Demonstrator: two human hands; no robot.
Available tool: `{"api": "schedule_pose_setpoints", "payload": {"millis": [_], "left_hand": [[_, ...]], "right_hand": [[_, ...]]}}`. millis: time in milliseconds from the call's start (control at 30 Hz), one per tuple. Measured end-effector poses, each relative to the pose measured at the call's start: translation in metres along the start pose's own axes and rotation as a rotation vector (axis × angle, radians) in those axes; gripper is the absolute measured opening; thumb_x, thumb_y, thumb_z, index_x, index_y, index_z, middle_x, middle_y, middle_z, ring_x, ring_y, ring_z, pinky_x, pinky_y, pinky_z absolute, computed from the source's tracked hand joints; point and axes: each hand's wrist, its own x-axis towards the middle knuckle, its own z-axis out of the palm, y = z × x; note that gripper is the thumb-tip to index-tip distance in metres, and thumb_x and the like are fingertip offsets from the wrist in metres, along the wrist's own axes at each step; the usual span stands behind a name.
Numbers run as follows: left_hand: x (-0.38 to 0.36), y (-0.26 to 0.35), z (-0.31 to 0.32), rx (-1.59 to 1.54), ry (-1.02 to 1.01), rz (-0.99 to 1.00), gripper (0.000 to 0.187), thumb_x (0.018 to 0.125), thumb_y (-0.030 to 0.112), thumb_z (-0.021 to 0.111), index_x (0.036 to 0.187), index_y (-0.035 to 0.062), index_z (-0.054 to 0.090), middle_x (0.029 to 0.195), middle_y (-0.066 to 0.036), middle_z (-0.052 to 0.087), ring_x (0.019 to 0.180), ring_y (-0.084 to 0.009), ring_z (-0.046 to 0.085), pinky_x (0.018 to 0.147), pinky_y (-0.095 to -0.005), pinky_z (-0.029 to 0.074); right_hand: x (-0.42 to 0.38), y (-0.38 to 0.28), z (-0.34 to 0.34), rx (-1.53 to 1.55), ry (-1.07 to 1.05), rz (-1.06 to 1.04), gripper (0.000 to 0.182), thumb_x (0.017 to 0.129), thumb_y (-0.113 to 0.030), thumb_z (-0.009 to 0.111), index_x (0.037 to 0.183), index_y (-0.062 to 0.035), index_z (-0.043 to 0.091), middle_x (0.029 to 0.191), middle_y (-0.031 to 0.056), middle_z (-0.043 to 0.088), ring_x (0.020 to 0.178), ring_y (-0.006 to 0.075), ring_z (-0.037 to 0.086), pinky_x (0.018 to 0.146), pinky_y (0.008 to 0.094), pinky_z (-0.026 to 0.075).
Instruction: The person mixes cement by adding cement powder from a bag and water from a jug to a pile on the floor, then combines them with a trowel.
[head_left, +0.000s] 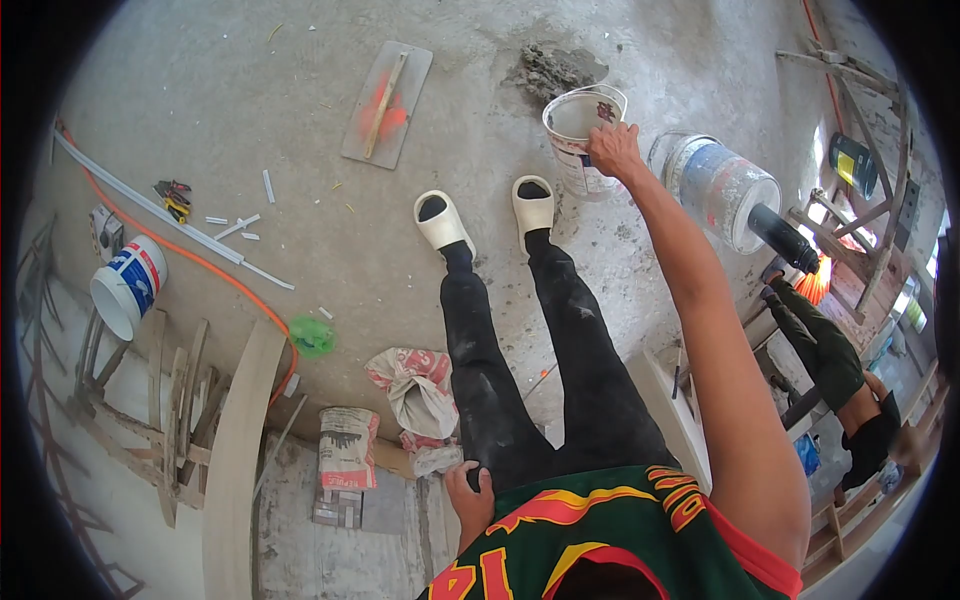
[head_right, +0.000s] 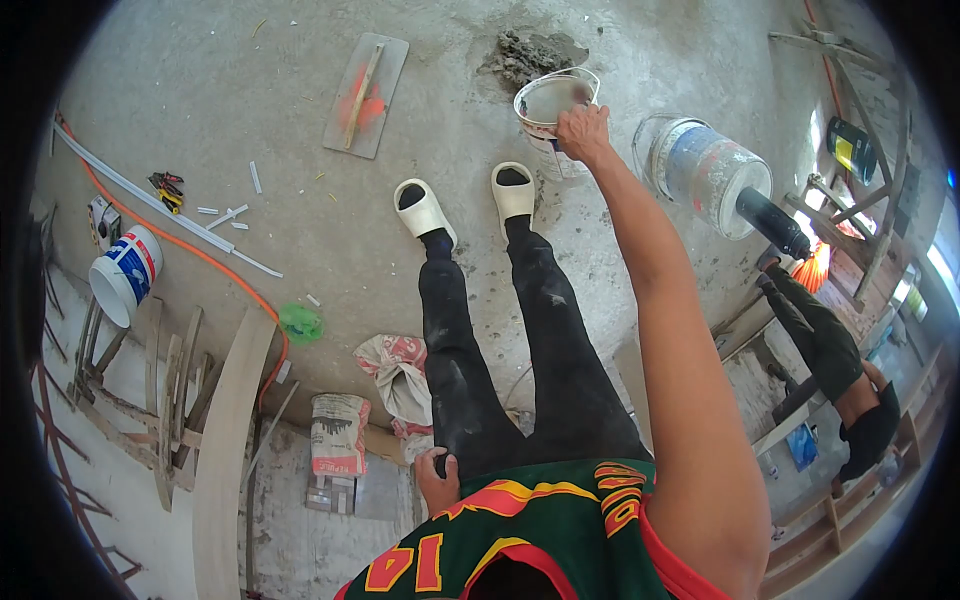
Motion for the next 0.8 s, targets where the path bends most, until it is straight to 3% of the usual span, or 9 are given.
{"api": "schedule_pose_setpoints", "payload": {"millis": [200,400,700,800], "left_hand": [[0.002,-0.004,0.0,-0.017,-0.007,0.005,0.023,0.085,0.017,0.065,0.104,0.0036,0.059,0.104,-0.017,0.055,0.105,-0.0353,0.052,0.096,-0.0435,0.04],[0.002,-0.004,-0.002,-0.003,-0.005,0.011,0.023,0.085,0.017,0.065,0.103,0.0037,0.059,0.105,-0.016,0.055,0.104,-0.0353,0.052,0.096,-0.0437,0.04],[0.008,-0.002,-0.006,-0.035,-0.002,-0.02,0.021,0.085,0.016,0.066,0.102,0.0036,0.059,0.102,-0.016,0.056,0.103,-0.035,0.053,0.094,-0.0431,0.04],[0.013,-0.004,-0.01,-0.006,0.017,0.062,0.022,0.085,0.015,0.066,0.102,0.0035,0.06,0.102,-0.016,0.056,0.102,-0.0345,0.053,0.094,-0.0429,0.04]], "right_hand": [[0.0,0.0,-0.012,0.03,-0.083,0.046,0.039,0.094,-0.044,0.052,0.101,-0.0079,0.065,0.101,0.014,0.064,0.097,0.0363,0.06,0.083,0.0547,0.038],[0.0,0.004,-0.015,0.027,-0.074,0.035,0.039,0.094,-0.044,0.052,0.1,-0.008,0.065,0.1,0.0137,0.064,0.095,0.0358,0.06,0.082,0.0544,0.039],[-0.018,0.013,-0.016,0.033,0.017,0.042,0.032,0.09,-0.04,0.058,0.097,-0.0108,0.066,0.098,0.011,0.064,0.091,0.0332,0.061,0.08,0.0521,0.037],[-0.03,0.02,-0.009,0.066,0.065,0.064,0.032,0.09,-0.04,0.058,0.101,-0.0108,0.065,0.1,0.0111,0.064,0.09,0.0344,0.061,0.078,0.0526,0.038]]}}
